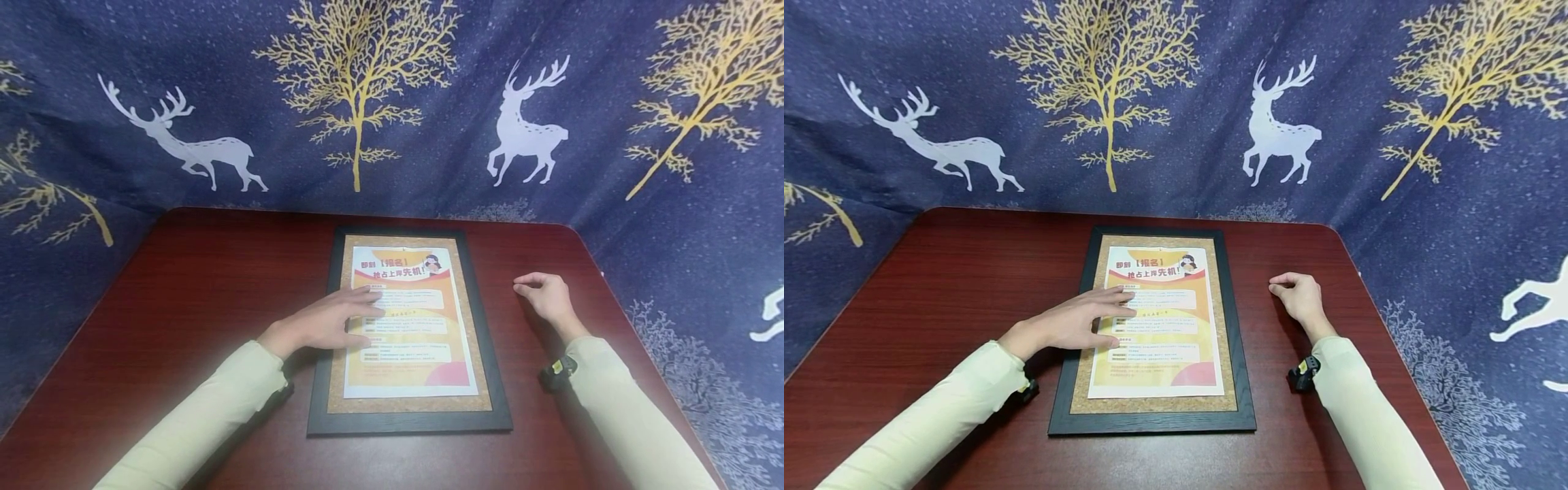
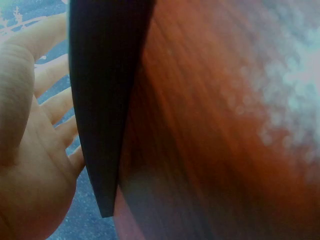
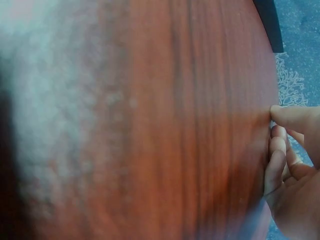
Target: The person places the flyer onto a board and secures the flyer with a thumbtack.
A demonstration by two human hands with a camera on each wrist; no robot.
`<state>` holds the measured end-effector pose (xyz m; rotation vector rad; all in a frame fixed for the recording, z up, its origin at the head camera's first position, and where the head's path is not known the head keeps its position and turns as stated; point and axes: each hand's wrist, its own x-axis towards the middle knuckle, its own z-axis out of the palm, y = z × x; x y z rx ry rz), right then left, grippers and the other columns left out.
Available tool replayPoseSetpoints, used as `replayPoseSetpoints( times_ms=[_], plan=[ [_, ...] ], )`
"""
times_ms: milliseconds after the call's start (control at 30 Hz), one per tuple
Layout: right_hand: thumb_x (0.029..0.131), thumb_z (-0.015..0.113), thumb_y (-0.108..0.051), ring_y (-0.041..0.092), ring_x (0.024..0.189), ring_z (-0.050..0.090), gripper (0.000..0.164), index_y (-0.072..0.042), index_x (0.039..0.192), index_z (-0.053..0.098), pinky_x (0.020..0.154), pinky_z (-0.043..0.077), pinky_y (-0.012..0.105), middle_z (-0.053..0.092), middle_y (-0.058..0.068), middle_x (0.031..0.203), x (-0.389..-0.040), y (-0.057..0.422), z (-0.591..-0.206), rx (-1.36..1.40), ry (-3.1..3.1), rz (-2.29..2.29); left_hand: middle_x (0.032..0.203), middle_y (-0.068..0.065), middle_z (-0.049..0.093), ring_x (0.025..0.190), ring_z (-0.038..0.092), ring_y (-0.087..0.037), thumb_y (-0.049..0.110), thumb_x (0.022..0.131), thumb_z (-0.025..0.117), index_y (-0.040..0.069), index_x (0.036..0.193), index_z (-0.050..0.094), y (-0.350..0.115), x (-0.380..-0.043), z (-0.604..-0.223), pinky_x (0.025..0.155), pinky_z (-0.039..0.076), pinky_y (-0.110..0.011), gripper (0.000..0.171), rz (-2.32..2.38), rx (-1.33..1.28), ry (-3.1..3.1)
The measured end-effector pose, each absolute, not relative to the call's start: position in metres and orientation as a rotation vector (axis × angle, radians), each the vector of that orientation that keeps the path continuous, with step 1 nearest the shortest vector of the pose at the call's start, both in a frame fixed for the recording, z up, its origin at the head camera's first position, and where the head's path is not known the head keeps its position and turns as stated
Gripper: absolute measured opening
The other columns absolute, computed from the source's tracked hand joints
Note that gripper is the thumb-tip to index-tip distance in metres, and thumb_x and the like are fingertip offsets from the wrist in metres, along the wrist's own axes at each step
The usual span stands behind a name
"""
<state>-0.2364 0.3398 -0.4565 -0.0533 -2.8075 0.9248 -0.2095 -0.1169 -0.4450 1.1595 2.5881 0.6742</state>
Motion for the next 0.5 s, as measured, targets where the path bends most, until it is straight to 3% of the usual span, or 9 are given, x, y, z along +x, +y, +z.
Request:
replayPoseSetpoints(
  times_ms=[500],
  plan=[
    [0.090,0.074,-0.015,0.035,0.109,0.065,0.015,-0.004,0.100,0.079,0.087,0.046,0.043,0.075,0.017,0.103,-0.2365,0.3424,-0.4611,-0.107,-2.779,0.963,0.159,0.000,0.038,0.151,0.022,-0.022,0.041,0.090,0.074,0.023,0.144,0.058,-0.1182,-0.2110,-0.4477,0.122,0.014,-0.049,0.059,0.738,1.160,2.558]
  ],
)
